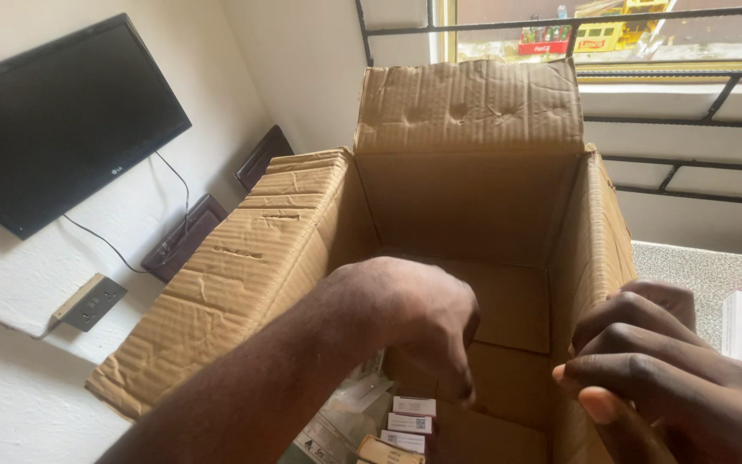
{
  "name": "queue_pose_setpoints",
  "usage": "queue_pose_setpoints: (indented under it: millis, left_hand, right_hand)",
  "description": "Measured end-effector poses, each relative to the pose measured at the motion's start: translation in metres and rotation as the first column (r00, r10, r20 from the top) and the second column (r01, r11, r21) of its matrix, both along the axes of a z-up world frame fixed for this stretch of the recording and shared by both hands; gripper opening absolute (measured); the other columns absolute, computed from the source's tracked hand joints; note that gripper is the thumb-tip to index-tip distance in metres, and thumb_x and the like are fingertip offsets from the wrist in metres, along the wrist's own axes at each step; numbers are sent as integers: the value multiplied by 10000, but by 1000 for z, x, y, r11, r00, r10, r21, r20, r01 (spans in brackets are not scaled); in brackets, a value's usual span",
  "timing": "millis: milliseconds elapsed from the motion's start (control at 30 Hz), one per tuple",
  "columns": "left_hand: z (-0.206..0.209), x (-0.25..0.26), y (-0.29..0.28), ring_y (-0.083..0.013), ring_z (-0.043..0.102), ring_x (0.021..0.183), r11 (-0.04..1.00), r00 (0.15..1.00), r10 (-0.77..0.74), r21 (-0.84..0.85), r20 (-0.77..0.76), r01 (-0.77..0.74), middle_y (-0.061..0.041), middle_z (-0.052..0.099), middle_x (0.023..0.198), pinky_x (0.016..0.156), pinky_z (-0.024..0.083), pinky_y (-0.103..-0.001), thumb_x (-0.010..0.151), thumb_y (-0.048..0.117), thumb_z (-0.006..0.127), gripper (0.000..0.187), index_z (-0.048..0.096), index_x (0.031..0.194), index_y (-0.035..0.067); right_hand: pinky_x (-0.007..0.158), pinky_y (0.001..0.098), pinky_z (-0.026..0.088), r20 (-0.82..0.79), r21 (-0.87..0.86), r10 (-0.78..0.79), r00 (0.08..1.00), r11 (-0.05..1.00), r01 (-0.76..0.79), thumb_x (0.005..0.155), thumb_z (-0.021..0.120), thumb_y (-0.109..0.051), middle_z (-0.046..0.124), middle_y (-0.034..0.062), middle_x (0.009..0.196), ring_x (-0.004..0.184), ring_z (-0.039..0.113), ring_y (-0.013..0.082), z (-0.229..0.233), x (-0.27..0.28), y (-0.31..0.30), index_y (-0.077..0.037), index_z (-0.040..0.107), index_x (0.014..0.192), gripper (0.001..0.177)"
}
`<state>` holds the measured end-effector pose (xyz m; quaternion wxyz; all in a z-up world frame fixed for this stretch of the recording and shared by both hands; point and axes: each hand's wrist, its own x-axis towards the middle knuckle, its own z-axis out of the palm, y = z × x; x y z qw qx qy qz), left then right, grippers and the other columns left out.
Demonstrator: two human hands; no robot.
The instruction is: The person unpacks a cardboard box by repeatedly reaching in and removing small boxes and jars, placing them on a nearby table. The items include various medicine boxes and containers, which are set down one by one.
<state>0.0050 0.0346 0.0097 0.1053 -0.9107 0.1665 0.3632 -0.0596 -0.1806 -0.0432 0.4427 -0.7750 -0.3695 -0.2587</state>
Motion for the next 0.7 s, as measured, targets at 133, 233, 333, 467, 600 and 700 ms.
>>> queue_pose_setpoints:
  millis: [133,233,333,467,600,700]
  left_hand:
    - [1,-8,-3,-262,746,994,998,997,-18,66,-79,24,-113,762,1083,880,625,-437,845,387,737,445,706,1193,112]
    - [3,-9,-5,-262,748,986,996,993,-25,88,-114,35,-114,764,1080,873,626,-436,837,398,742,457,709,1190,110]
    - [2,-10,-6,-263,749,979,994,989,-20,105,-144,35,-115,766,1077,866,627,-435,828,408,747,469,713,1187,108]
    - [0,-13,-8,-264,751,968,992,985,-11,121,-174,33,-116,768,1072,856,629,-433,817,422,754,484,717,1183,106]
    - [2,-14,-10,-264,752,958,991,983,-4,133,-186,29,-118,771,1068,847,630,-432,806,435,761,500,721,1178,103]
    - [1,-14,-12,-265,754,951,989,982,-3,142,-191,31,-118,773,1065,840,631,-431,798,446,766,512,725,1175,101]
  right_hand:
    - [825,376,535,70,-35,40,997,999,-38,953,671,-312,648,-30,664,823,670,186,-3,10,-2,-74,752,901,257]
    - [838,389,537,141,-81,28,990,997,-17,980,632,-339,626,-39,659,814,658,178,-1,12,-2,-89,739,894,286]
    - [840,374,544,133,-120,30,991,993,-14,991,611,-351,635,-53,664,814,664,166,1,14,-2,-105,735,895,292]
    - [843,378,537,128,-120,30,991,993,-15,973,626,-320,623,-45,663,817,661,166,3,12,-2,-104,739,891,258]
    - [822,382,533,128,-93,28,991,996,-16,960,640,-284,618,-18,667,800,653,173,4,10,-1,-88,732,880,231]
    - [779,359,540,118,-53,53,992,997,-47,965,641,-283,628,-7,675,788,649,179,2,12,1,-77,735,880,242]
